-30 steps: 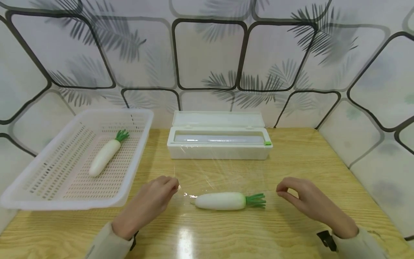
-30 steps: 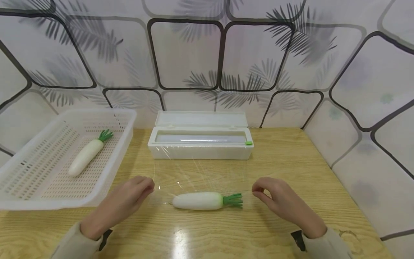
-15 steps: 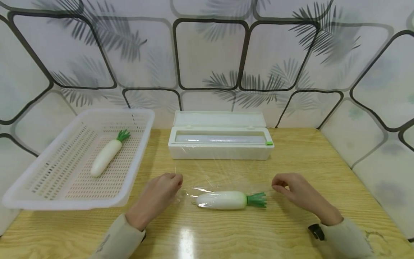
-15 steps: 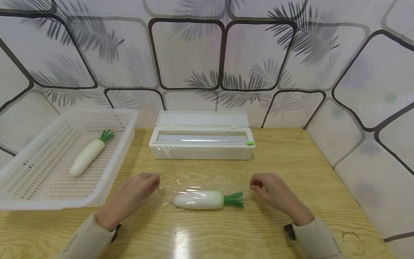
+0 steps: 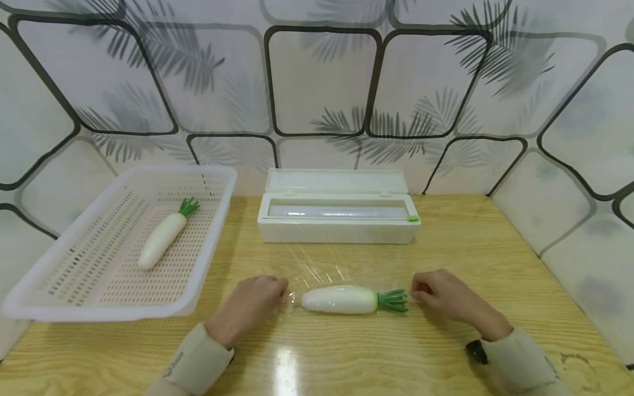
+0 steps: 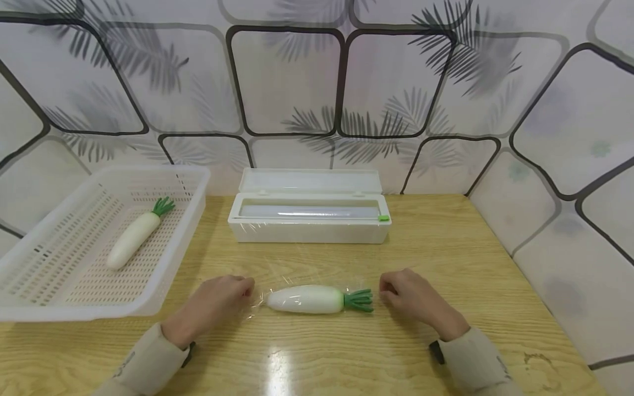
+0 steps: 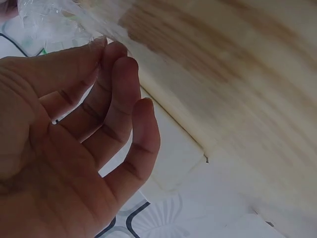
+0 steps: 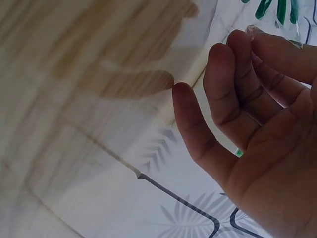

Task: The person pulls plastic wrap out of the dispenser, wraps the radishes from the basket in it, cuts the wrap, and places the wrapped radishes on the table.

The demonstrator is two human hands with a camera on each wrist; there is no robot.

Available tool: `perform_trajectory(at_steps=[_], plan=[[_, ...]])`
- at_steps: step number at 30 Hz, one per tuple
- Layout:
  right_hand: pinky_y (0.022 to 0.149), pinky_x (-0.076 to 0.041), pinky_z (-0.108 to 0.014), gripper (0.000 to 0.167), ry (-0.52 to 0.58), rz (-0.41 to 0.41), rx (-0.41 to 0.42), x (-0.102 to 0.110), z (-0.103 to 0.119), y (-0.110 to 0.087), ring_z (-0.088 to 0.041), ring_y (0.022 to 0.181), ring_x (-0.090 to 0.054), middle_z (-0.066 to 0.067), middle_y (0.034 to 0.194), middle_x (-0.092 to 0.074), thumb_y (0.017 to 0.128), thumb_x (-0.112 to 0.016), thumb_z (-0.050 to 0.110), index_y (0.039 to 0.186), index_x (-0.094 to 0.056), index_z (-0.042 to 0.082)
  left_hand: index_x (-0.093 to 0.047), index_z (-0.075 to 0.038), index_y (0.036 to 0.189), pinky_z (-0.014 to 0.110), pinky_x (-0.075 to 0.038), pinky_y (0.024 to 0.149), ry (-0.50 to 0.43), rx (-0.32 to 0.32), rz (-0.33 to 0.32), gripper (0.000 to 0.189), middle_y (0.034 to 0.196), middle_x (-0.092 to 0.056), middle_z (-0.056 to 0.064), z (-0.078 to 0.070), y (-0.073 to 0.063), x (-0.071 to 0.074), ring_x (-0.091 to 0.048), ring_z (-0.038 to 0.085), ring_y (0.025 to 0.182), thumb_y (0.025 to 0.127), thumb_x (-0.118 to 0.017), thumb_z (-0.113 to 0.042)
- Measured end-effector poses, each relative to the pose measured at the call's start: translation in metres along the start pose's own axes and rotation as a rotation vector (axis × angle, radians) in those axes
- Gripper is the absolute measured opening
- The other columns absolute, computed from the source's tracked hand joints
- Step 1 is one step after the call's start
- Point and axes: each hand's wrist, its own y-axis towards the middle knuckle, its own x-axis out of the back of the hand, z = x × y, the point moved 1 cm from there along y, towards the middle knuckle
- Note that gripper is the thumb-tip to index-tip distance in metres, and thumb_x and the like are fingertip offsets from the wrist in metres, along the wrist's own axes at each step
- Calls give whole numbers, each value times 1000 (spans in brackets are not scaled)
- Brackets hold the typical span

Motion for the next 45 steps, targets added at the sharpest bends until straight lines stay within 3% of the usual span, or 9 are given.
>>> perform_trajectory(at_steps=[15, 22, 27, 30, 32, 35, 38, 42, 45], plan=[[55, -40, -24, 16, -77, 62, -21, -6, 3, 8, 0, 63, -44, 13, 73, -55, 91, -71, 2, 82, -67, 15, -60, -13, 74, 22, -42, 50, -22, 8, 39, 26, 70, -59, -5, -1, -1, 1, -45, 5, 60, 83, -71, 9], [53, -40, -24, 19, -184, -1, 48, -11, 9, 9, -1, 61, -43, 12, 70, -53, 85, -73, -1, 80, -64, 15, -68, -11, 73, 23, -44, 54, -5, 35, 60, 23, 69, -58, -4, -4, 2, 4, -49, 8, 61, 78, -71, 11], [57, -49, -28, 18, -238, -38, 65, -10, 12, 7, -6, 64, -54, 10, 74, -60, 85, -73, -2, 80, -67, 14, -75, -9, 75, 26, -49, 57, 106, 17, 58, 14, 70, -60, -1, -4, 2, 10, -55, 12, 61, 80, -78, 4], [63, -55, -34, 12, -264, -71, 40, -3, 13, 2, -14, 72, -64, 3, 82, -68, 87, -73, -1, 86, -72, 11, -76, -8, 81, 30, -53, 58, 164, 5, 26, 8, 75, -64, 1, -5, 1, 17, -60, 16, 66, 82, -81, -2], [63, -56, -34, 11, -269, -137, 49, 1, 14, -2, -15, 73, -66, 1, 84, -69, 87, -74, -2, 90, -73, 8, -75, -7, 83, 30, -54, 59, 167, -14, -24, 8, 79, -66, 2, -6, 0, 21, -61, 17, 69, 82, -81, -2], [61, -55, -31, 11, -262, -272, 152, 4, 16, -7, -13, 76, -65, 2, 90, -68, 87, -76, 1, 96, -72, 7, -74, -6, 89, 30, -56, 63, 131, -65, -99, 12, 85, -66, 3, -11, 0, 26, -62, 18, 73, 82, -83, -5], [66, -56, -31, 17, -256, -347, 308, 1, 21, -10, -14, 86, -63, 0, 100, -65, 93, -75, 19, 103, -71, 5, -73, -5, 99, 31, -57, 68, 98, -138, -123, 20, 92, -67, 4, -18, 2, 26, -64, 19, 80, 83, -84, -11], [75, -58, -38, 40, -301, -309, 426, -8, 29, -10, -19, 97, -62, -4, 112, -64, 91, -77, 36, 113, -68, 4, -71, -5, 107, 32, -58, 75, 71, -189, -62, 30, 99, -67, 5, -29, 6, 18, -65, 21, 88, 83, -85, -16], [75, -58, -42, 47, -358, -252, 421, -14, 33, -10, -21, 98, -62, -5, 111, -64, 82, -86, 30, 116, -67, 4, -71, -6, 107, 31, -57, 76, 56, -189, -6, 29, 98, -67, 5, -33, 9, 12, -65, 19, 87, 83, -85, -14]])
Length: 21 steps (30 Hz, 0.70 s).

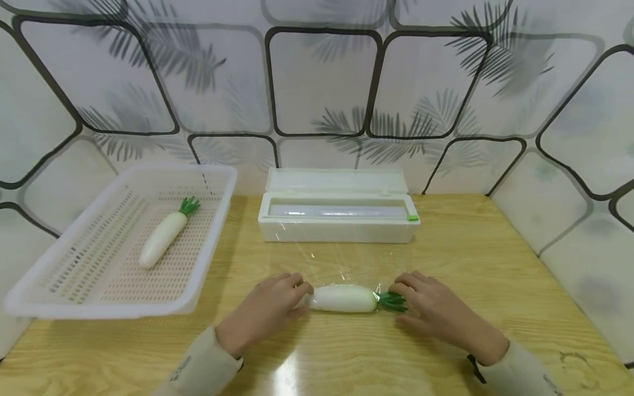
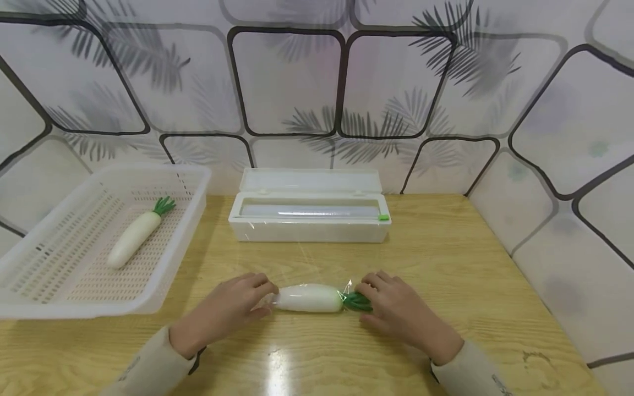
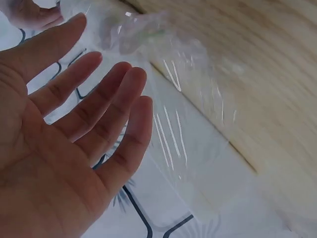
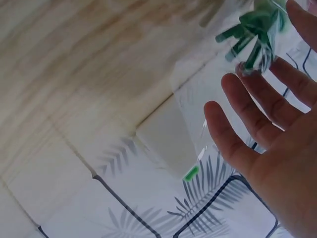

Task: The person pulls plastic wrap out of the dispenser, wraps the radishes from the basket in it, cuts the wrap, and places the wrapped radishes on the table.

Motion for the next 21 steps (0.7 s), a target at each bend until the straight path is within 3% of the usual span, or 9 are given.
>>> perform_trajectory(at_steps=[3, 7, 14, 21], plan=[[73, -58, -42, 48, -23, 33, -1, -4, 2, 2, -22, 96, -64, -6, 109, -64, 75, -90, 20, 114, -67, 5, -72, -6, 106, 30, -57, 73, -11, 12, 14, 24, 97, -68, 5, 0, 2, -5, -65, 18, 84, 84, -83, -8], [68, -57, -37, 43, -8, 31, -7, -5, 1, 4, -18, 89, -64, -5, 105, -65, 73, -91, 11, 110, -68, 5, -73, -5, 103, 28, -58, 71, -14, -1, -25, 21, 96, -71, 7, 4, 5, -8, -67, 19, 81, 84, -80, -2], [70, -58, -39, 39, 82, 58, -50, -8, -5, 7, -22, 89, -67, -11, 107, -67, 82, -82, 2, 117, -65, -2, -73, -4, 103, 24, -58, 70, -33, -37, -11, 23, 96, -73, 8, 14, 11, -11, -70, 18, 81, 82, -79, 4], [69, -57, -35, 24, 121, 62, -107, -10, -9, 14, -18, 86, -66, -7, 100, -68, 88, -74, -2, 111, -66, 0, -74, -5, 107, 24, -57, 77, -157, -24, 57, 21, 101, -74, 7, 33, 17, -11, -70, 17, 86, 87, -76, 2]])
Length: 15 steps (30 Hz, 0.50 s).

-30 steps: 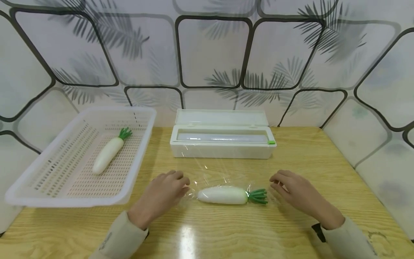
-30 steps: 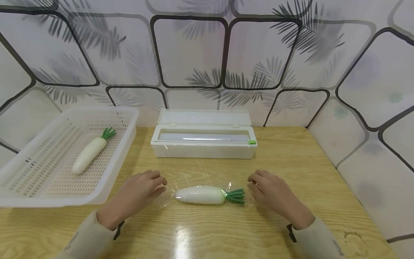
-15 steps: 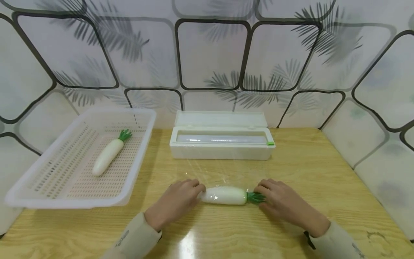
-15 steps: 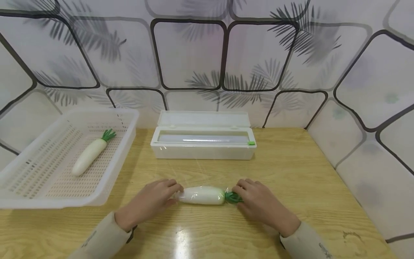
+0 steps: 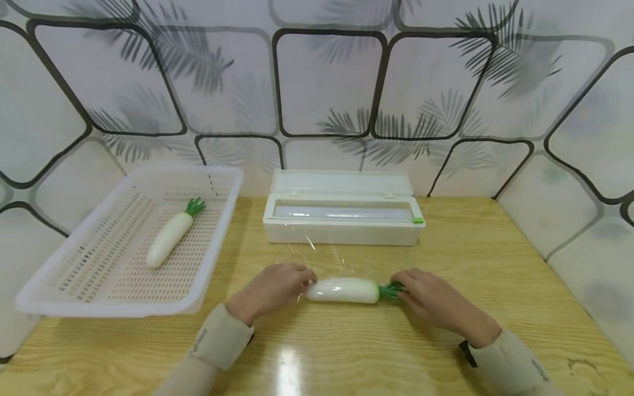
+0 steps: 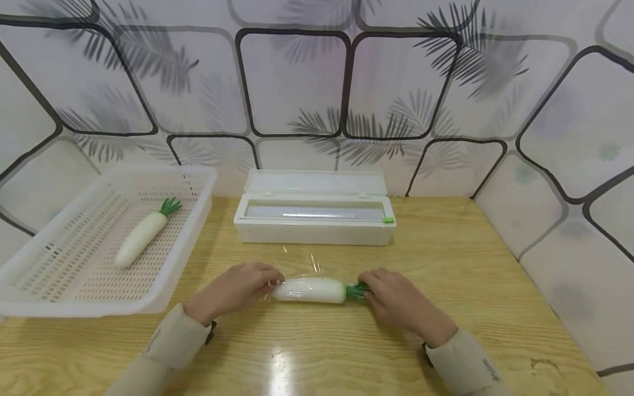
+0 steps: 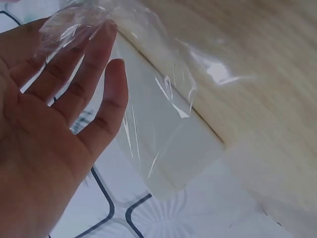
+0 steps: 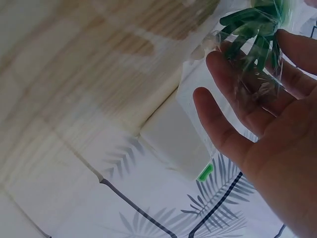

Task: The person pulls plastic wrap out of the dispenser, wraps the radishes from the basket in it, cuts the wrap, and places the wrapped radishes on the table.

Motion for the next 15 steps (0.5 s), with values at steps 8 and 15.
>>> perform_trajectory(at_steps=[8, 15], plan=[[72, -57, -36, 14, 88, 66, -71, 6, -6, 8, -19, 89, -66, -5, 101, -67, 95, -67, -2, 109, -67, 2, -76, -3, 112, 26, -57, 81, -143, 138, 83, 22, 108, -75, 8, 10, 13, 8, -71, 19, 93, 91, -70, 3], [68, -55, -32, 12, 101, 36, -31, 7, -16, 19, -17, 84, -60, -4, 97, -61, 92, -68, -6, 100, -73, 0, -77, -6, 112, 24, -54, 74, -164, 214, 134, 26, 109, -75, 6, 11, 20, 12, -68, 14, 89, 90, -69, 6]])
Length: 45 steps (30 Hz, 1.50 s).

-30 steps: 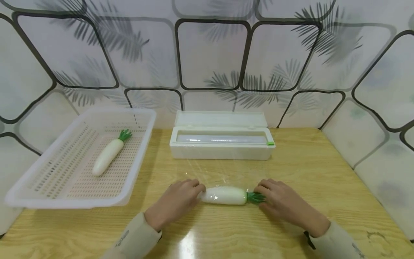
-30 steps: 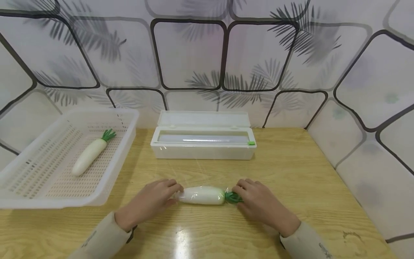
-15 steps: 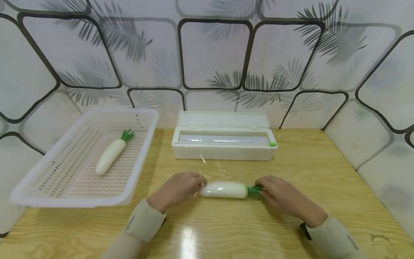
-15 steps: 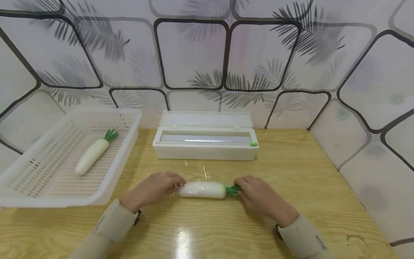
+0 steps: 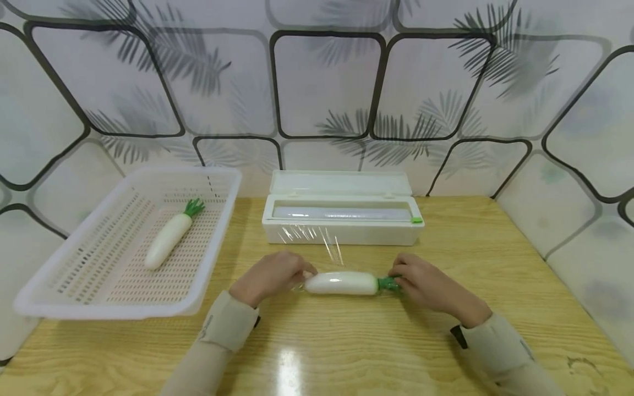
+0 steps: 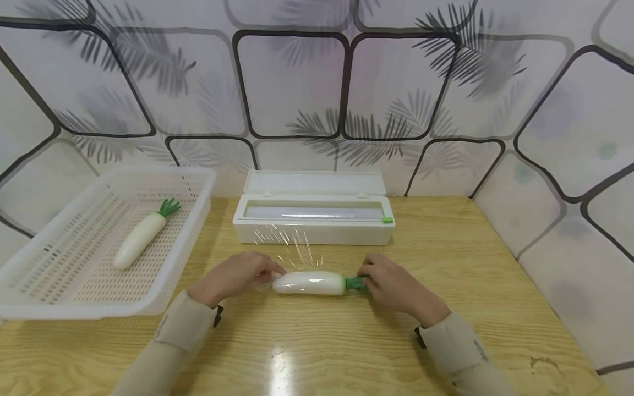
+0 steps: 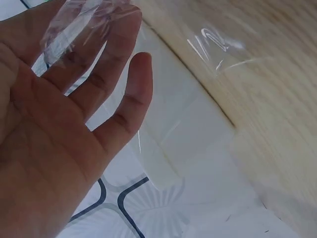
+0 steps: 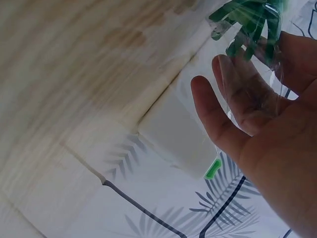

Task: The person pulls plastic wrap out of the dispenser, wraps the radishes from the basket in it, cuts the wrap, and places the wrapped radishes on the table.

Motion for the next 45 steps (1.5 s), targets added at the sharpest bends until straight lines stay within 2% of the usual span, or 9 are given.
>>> perform_trajectory(at_steps=[6, 10, 16, 19, 25, 30, 35, 39, 45], plan=[[67, -55, -33, 18, -2, -17, -5, -1, -5, 6, -14, 81, -61, -4, 94, -64, 90, -68, -9, 106, -70, 0, -74, -9, 122, 29, -57, 77, 47, -48, -51, 34, 110, -74, 7, 1, 4, -3, -68, 18, 87, 92, -67, 6], [67, -55, -34, 24, -27, -104, 65, -5, -6, 7, -16, 81, -62, -2, 95, -65, 85, -73, -12, 100, -70, 6, -75, -14, 121, 32, -58, 82, 110, -102, -91, 37, 108, -73, 6, 1, 4, -4, -69, 21, 94, 88, -73, 5], [70, -56, -36, 21, -119, -151, 105, -7, -3, 8, -20, 86, -63, -3, 95, -65, 82, -76, -11, 92, -75, 6, -77, -13, 116, 24, -54, 75, 145, -137, -118, 29, 98, -69, 2, 1, 2, -6, -62, 14, 84, 91, -71, 1], [72, -56, -38, 14, -171, -109, 90, -7, -1, 6, -21, 90, -62, -5, 99, -66, 85, -79, 0, 97, -75, 3, -75, -12, 122, 28, -53, 77, 160, -133, -105, 26, 101, -68, 4, 0, -1, -7, -59, 15, 85, 98, -65, -9], [75, -55, -47, 45, -291, -78, 107, -9, 1, 4, -31, 102, -59, -15, 113, -62, 74, -91, 16, 110, -71, -2, -67, -12, 133, 47, -50, 96, 284, -103, -95, 48, 118, -65, 7, -5, -3, -9, -58, 25, 108, 94, -71, -40], [71, -55, -48, 53, -377, -108, 124, -11, 0, 7, -34, 98, -56, -17, 110, -57, 66, -94, 11, 111, -69, -1, -68, -12, 131, 53, -46, 102, 318, -72, -138, 51, 127, -60, 13, -6, 3, -12, -53, 33, 120, 86, -82, -32], [69, -54, -45, 50, -438, -102, 135, -12, -3, 11, -29, 92, -55, -12, 102, -56, 66, -95, 9, 109, -69, 2, -72, -9, 123, 47, -48, 98, 360, -69, -159, 39, 117, -60, 11, -6, 8, -16, -52, 29, 110, 86, -82, -19], [69, -55, -45, 44, -435, -94, 117, -13, -5, 14, -29, 91, -58, -13, 101, -59, 71, -91, 0, 109, -69, 1, -72, -7, 118, 46, -46, 98, 373, -60, -165, 33, 109, -63, 7, -6, 11, -16, -56, 26, 105, 87, -81, -12], [73, -56, -45, 50, -413, -123, 103, -14, -7, 19, -32, 94, -63, -17, 105, -64, 70, -90, -5, 112, -64, -5, -66, -9, 126, 49, -42, 104, 342, -53, -212, 43, 122, -69, 8, -1, 14, -14, -62, 28, 113, 87, -81, -15]])
